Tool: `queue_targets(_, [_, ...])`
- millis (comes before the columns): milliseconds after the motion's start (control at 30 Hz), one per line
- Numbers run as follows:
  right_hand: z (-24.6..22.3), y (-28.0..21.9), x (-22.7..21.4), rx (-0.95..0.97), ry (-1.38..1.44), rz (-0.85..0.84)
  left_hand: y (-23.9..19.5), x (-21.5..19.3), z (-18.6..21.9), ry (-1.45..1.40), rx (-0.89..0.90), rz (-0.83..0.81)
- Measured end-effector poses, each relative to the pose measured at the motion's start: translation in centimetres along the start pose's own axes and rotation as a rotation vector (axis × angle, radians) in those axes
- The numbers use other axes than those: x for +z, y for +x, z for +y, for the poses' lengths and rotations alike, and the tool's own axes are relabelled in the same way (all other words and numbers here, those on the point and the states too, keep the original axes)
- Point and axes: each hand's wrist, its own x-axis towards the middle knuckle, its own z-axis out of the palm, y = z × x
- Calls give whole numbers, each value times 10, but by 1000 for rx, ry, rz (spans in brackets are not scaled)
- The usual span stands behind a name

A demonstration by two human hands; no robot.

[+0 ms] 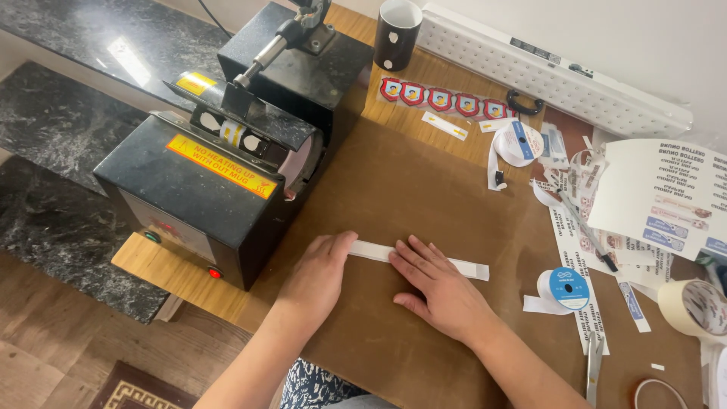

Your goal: Preparing adhesive labels by applying double-sided tape and cutting them to size for product application

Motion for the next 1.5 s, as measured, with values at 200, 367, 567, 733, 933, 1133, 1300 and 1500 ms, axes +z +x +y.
queue_targets(200, [0, -1, 2, -11, -15, 19, 0, -3, 3, 3, -11, -22])
queue_targets(367, [2, -2, 3, -10, -16, 13, 1, -5, 6, 9, -32, -28])
queue_targets(567, [3, -2, 5, -11, -35, 7, 3, -1, 3, 42, 4, 2])
queue_targets(733, [1, -2, 3, -5, -5, 19, 4, -1, 3, 40, -20, -26])
queue_targets(933, [1, -2, 4, -10, -21, 25, 6, 8, -7, 68, 139, 138])
queue_targets(1133, [2, -3, 5, -16, -42, 47, 5, 13, -12, 113, 201, 170])
queue_targets(1300, [4, -4, 7, -42, -46, 52, 6, 18, -19, 110, 264, 284])
queue_targets(1500, [4, -5, 7, -55, -28, 91, 5, 20, -25, 138, 277, 315])
